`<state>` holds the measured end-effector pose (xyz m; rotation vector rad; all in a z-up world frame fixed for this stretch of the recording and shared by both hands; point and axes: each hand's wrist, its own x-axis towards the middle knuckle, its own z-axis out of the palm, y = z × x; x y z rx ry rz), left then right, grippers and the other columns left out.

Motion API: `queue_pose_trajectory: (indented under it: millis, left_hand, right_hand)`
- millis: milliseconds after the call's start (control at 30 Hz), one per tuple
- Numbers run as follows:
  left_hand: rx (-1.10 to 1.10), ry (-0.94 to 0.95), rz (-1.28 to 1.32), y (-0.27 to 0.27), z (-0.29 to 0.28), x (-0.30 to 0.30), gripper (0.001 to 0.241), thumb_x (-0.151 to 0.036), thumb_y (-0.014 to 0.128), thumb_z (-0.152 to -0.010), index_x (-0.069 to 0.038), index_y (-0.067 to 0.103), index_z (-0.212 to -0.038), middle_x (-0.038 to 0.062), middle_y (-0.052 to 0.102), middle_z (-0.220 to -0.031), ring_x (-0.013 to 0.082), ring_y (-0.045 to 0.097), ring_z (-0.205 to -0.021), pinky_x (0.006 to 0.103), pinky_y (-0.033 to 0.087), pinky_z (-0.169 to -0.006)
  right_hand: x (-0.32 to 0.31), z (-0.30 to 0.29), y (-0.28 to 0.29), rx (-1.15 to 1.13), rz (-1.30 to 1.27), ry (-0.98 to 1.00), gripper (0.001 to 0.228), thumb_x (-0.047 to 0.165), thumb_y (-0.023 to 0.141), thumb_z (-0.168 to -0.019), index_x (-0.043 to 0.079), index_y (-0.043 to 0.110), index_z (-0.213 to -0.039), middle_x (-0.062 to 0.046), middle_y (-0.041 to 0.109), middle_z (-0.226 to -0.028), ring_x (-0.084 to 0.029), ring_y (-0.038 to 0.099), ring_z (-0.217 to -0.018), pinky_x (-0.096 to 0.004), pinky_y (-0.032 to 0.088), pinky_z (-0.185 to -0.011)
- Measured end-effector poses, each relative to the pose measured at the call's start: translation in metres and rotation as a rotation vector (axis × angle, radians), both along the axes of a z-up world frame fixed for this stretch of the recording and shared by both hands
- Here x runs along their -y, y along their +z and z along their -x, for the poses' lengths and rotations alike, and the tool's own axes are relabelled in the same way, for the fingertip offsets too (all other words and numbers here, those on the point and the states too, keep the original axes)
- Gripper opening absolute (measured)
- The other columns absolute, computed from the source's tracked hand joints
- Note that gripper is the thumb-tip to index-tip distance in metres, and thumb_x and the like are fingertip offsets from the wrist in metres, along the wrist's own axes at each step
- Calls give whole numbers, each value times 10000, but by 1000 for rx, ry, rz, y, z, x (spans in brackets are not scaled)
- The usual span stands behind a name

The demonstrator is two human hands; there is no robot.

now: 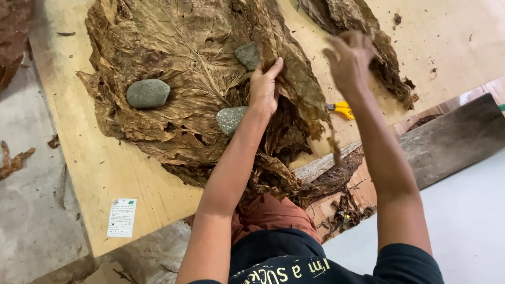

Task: Spreading out and flattening large dried leaves on a wooden board using stones as weights and smoothing tools

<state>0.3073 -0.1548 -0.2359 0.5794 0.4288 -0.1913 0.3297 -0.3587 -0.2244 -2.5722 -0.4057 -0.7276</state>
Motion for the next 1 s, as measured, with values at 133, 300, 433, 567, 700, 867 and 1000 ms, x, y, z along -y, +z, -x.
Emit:
queue_pose_trajectory:
  millis: [133, 300, 433, 567, 700, 867, 1000]
  left_hand:
    - [-54, -87, -175, 23, 6, -2, 381, -38, 679, -813, 57, 568, -1165, 202, 669, -951, 262, 674, -763, 338, 603, -742]
    - [48, -66, -122, 8, 7, 1, 288, -207, 655, -856, 22, 601, -1021, 98, 650, -826, 167, 601, -609, 272, 520, -570]
    - [39, -41, -193, 11, 9, -1, 369, -222, 641, -854, 8, 581, -1135, 112, 657, -969, 205, 627, -814, 327, 517, -784]
    - [68, -15, -210, 9, 7, 1, 212, -113, 530, -957, 39, 534, -1104, 93, 611, -772, 188, 608, -571, 301, 568, -544]
    - [156, 77, -438, 0, 9, 4, 225, -190, 500, -978, -41, 577, -1129, 2, 545, -740, 83, 468, -594, 222, 399, -543]
    - [186, 147, -418, 15, 14, 1, 237, -201, 462, -987, -11, 524, -1114, 49, 583, -838, 128, 564, -682, 258, 515, -679]
    - [188, 227, -484, 11, 14, 0, 247, -224, 436, -1002, -38, 527, -1136, 6, 534, -827, 93, 498, -678, 247, 447, -650]
  right_hand:
    - [-72, 54, 63, -538, -292, 109, 494, 274, 708, -874, 23, 562, -1273, -160, 505, -1091, -265, 521, -975, -421, 481, -875]
    - [-55, 37, 24, -689, -591, 97, 326, 151, 668, -900, 6, 632, -1190, -91, 700, -839, -74, 550, -531, -167, 404, -434]
    - [-46, 36, 23, -830, -627, -76, 366, 431, 490, -1005, 127, 621, -847, 78, 389, -523, -49, 286, -403, -252, 242, -381]
    - [-34, 25, 20, -860, -890, -113, 205, 283, 485, -1018, 120, 605, -1058, 54, 549, -685, -28, 355, -414, -188, 284, -345]
    - [-17, 9, 15, -746, -819, -231, 168, 276, 498, -1028, 174, 631, -1015, 101, 499, -647, -5, 298, -425, -196, 212, -340]
    - [-7, -6, 7, -566, -747, -185, 238, 255, 497, -1028, 20, 495, -1071, -84, 487, -929, -177, 421, -805, -278, 354, -669]
    - [11, -25, -23, -445, -740, -156, 322, 253, 464, -1080, 158, 467, -773, 66, 409, -677, -47, 306, -552, -205, 289, -515]
